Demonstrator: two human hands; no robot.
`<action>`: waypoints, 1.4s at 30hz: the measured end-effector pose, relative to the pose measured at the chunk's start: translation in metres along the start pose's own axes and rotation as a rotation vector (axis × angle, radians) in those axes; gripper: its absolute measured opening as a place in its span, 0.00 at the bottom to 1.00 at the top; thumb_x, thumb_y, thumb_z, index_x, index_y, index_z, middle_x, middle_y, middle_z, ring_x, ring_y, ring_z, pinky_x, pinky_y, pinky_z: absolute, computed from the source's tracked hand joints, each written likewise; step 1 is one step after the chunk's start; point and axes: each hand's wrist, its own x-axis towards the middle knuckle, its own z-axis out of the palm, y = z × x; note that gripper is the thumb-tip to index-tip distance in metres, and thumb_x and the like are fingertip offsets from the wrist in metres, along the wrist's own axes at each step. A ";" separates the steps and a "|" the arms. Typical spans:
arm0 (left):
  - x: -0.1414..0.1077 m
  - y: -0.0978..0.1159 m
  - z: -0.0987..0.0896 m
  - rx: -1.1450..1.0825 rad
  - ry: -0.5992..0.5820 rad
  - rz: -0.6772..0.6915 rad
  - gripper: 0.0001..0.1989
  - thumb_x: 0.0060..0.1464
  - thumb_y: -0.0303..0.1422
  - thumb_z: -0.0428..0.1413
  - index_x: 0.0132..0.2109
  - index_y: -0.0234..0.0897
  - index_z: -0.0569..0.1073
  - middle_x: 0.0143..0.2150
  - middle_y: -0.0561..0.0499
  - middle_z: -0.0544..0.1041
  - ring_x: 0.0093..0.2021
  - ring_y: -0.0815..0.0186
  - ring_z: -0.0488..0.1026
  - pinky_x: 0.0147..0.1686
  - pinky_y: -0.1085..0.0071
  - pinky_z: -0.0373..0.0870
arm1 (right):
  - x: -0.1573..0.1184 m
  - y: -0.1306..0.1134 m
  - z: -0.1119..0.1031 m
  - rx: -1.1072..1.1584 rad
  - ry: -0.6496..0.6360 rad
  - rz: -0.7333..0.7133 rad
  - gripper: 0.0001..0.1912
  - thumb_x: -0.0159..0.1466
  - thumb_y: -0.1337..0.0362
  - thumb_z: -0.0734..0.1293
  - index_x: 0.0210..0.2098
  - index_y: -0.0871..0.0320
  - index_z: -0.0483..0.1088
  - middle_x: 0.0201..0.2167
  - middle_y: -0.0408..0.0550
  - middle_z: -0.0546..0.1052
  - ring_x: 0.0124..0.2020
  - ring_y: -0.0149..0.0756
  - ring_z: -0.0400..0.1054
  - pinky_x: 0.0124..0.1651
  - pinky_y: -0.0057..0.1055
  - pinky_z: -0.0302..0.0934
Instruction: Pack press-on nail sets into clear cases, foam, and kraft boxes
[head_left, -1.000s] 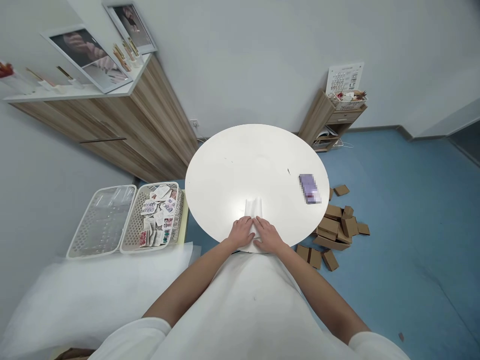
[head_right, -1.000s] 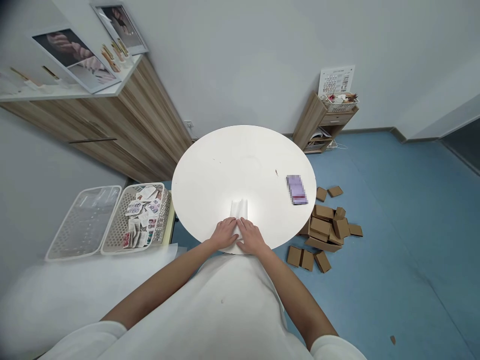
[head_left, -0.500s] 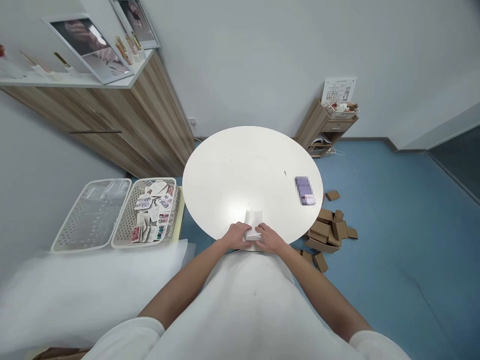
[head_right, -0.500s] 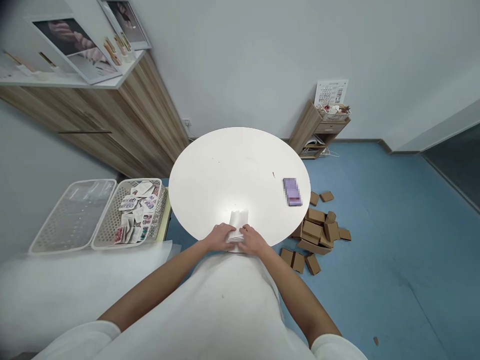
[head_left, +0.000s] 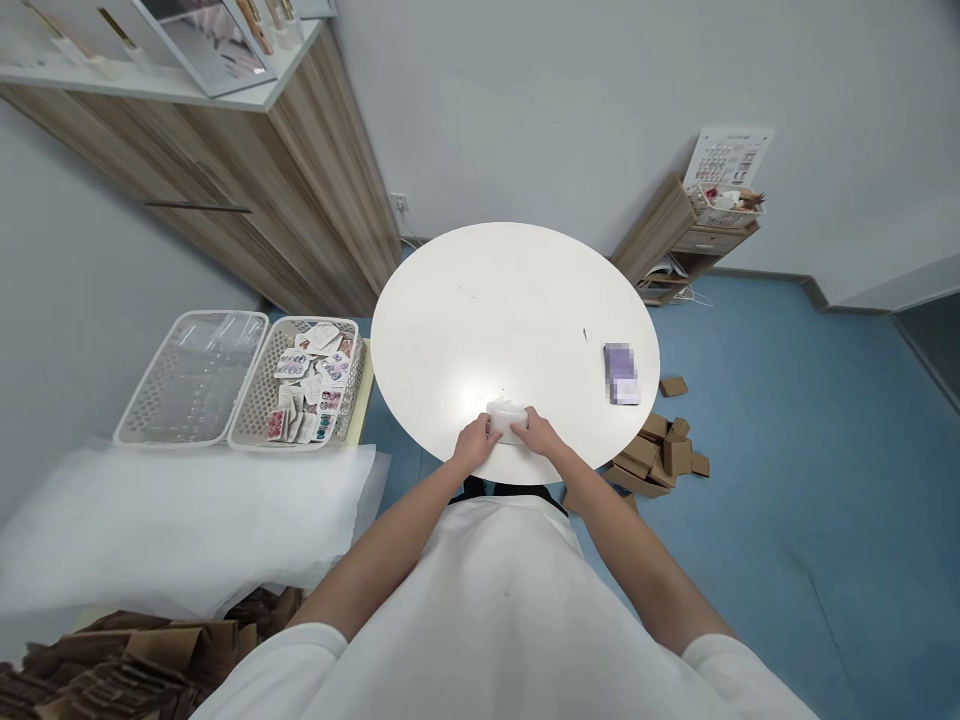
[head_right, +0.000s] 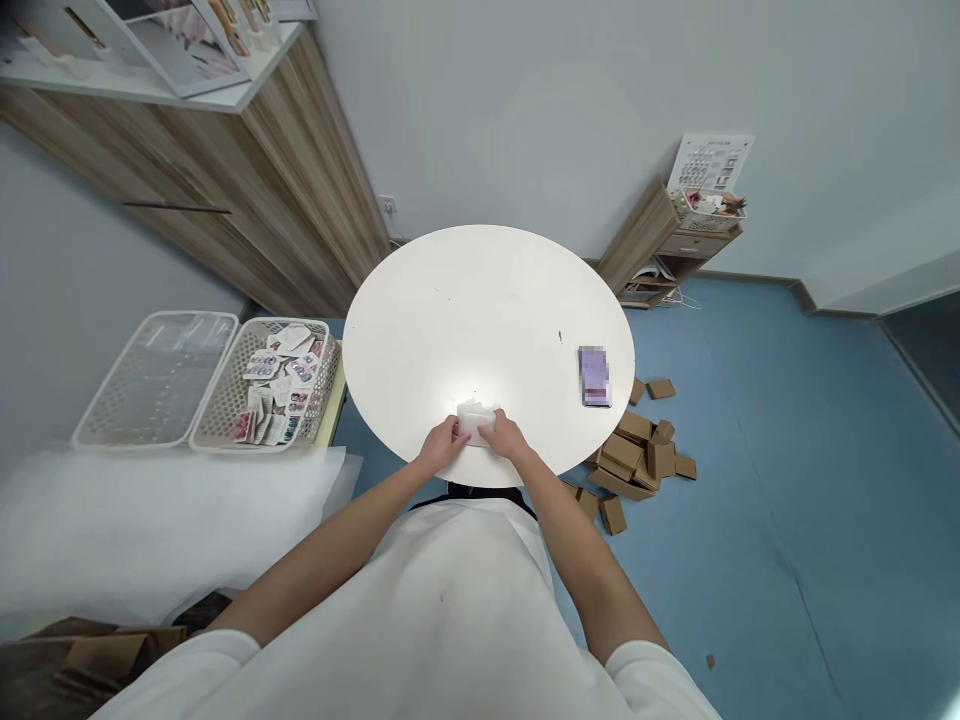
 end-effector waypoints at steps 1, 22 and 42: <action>0.000 0.001 0.002 0.006 0.024 -0.036 0.13 0.52 0.39 0.47 0.43 0.38 0.63 0.35 0.49 0.71 0.34 0.64 0.69 0.31 0.70 0.61 | 0.002 0.001 0.003 0.013 0.033 0.022 0.22 0.59 0.54 0.55 0.50 0.59 0.54 0.39 0.53 0.71 0.38 0.41 0.66 0.33 0.30 0.58; -0.016 0.012 0.003 -0.289 0.188 -0.342 0.27 0.50 0.41 0.50 0.55 0.34 0.58 0.47 0.42 0.68 0.38 0.65 0.69 0.39 0.69 0.64 | -0.028 0.038 0.039 0.566 0.206 -0.102 0.35 0.52 0.58 0.62 0.57 0.54 0.48 0.53 0.52 0.57 0.48 0.39 0.59 0.47 0.36 0.60; 0.000 -0.037 -0.039 -0.465 0.383 -0.347 0.25 0.51 0.36 0.51 0.55 0.36 0.57 0.53 0.43 0.65 0.52 0.62 0.63 0.48 0.65 0.62 | 0.038 -0.060 0.052 0.530 -0.024 -0.232 0.32 0.53 0.59 0.62 0.57 0.54 0.52 0.61 0.49 0.49 0.60 0.39 0.47 0.56 0.39 0.52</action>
